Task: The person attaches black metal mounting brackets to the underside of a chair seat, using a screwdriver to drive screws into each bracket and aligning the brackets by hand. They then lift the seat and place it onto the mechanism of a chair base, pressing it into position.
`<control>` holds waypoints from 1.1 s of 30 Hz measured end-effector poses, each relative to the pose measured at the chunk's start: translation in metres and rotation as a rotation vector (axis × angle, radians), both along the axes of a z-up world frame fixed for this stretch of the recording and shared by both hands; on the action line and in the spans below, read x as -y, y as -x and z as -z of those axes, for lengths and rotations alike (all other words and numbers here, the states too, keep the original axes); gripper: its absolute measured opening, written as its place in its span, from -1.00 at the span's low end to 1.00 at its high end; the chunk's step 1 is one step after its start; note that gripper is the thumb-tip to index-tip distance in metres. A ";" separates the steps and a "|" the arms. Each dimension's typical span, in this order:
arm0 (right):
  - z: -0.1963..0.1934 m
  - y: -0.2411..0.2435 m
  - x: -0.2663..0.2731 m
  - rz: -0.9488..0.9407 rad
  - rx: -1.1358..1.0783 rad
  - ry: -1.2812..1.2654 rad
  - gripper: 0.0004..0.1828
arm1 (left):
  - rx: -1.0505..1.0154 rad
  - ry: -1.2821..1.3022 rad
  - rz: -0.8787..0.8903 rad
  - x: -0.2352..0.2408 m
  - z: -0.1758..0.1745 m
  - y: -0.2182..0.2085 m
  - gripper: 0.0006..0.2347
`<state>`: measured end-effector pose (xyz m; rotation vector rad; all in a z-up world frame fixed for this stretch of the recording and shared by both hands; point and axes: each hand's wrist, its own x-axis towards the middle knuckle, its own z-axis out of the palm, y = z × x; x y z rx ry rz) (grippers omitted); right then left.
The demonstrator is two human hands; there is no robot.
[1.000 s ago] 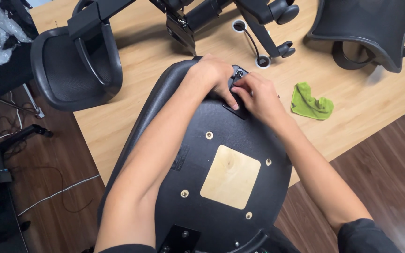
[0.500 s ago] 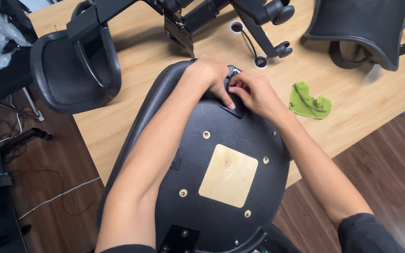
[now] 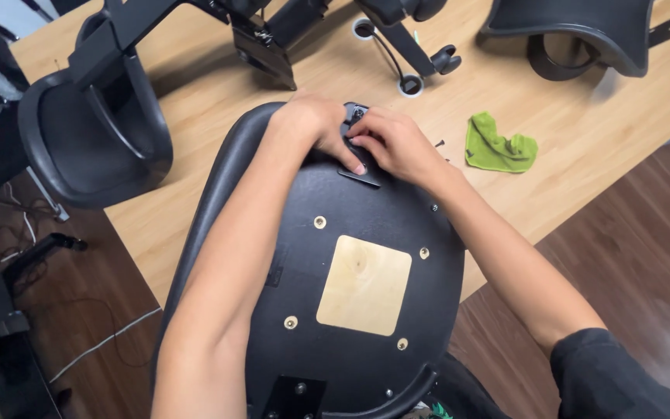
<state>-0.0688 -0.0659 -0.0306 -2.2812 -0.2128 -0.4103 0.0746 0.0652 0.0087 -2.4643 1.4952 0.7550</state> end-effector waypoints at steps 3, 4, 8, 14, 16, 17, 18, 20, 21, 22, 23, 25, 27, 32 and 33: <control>0.001 0.000 -0.002 0.008 0.030 0.027 -0.90 | 0.006 -0.017 -0.001 0.002 -0.002 0.002 -0.25; 0.002 0.001 -0.003 0.007 0.029 0.025 -0.90 | 0.005 -0.019 -0.002 0.002 -0.003 0.002 -0.25; 0.016 0.004 0.002 0.106 0.016 0.087 -0.83 | -0.011 -0.015 -0.002 0.002 -0.005 0.005 -0.25; 0.018 0.021 0.020 0.349 0.014 -0.073 -0.60 | 0.012 0.039 0.048 -0.001 -0.017 0.011 -0.24; 0.012 0.029 0.023 0.441 -0.042 -0.016 -0.49 | 0.008 0.048 0.050 -0.004 -0.023 0.013 -0.25; 0.008 0.032 0.024 0.506 -0.231 -0.040 -0.49 | 0.023 0.043 0.062 -0.005 -0.025 0.013 -0.25; 0.003 0.036 0.025 0.568 -0.421 -0.063 -0.48 | 0.037 0.038 0.076 -0.006 -0.028 0.015 -0.25; 0.003 0.039 0.027 0.535 -0.406 -0.082 -0.49 | 0.046 0.047 0.074 -0.008 -0.029 0.016 -0.25; 0.003 0.040 0.029 0.501 -0.392 -0.101 -0.51 | 0.055 0.056 0.071 -0.009 -0.030 0.017 -0.25; 0.009 0.039 0.032 0.507 -0.390 -0.101 -0.51 | 0.055 0.057 0.077 -0.009 -0.033 0.019 -0.25; 0.014 0.038 0.035 0.488 -0.356 -0.122 -0.55 | 0.054 0.048 0.065 -0.009 -0.035 0.021 -0.27; 0.025 0.036 0.043 0.479 -0.323 -0.142 -0.60 | 0.050 0.041 0.064 -0.007 -0.036 0.023 -0.28; 0.038 0.034 0.052 0.323 -0.214 -0.351 -0.68 | 0.080 0.040 0.061 -0.005 -0.032 0.024 -0.28; 0.014 0.037 0.047 0.352 -0.387 -0.423 -0.53 | 0.061 0.007 0.064 -0.002 -0.035 0.022 -0.28; 0.015 0.038 0.048 0.343 -0.429 -0.431 -0.41 | 0.054 -0.015 0.063 -0.001 -0.036 0.022 -0.27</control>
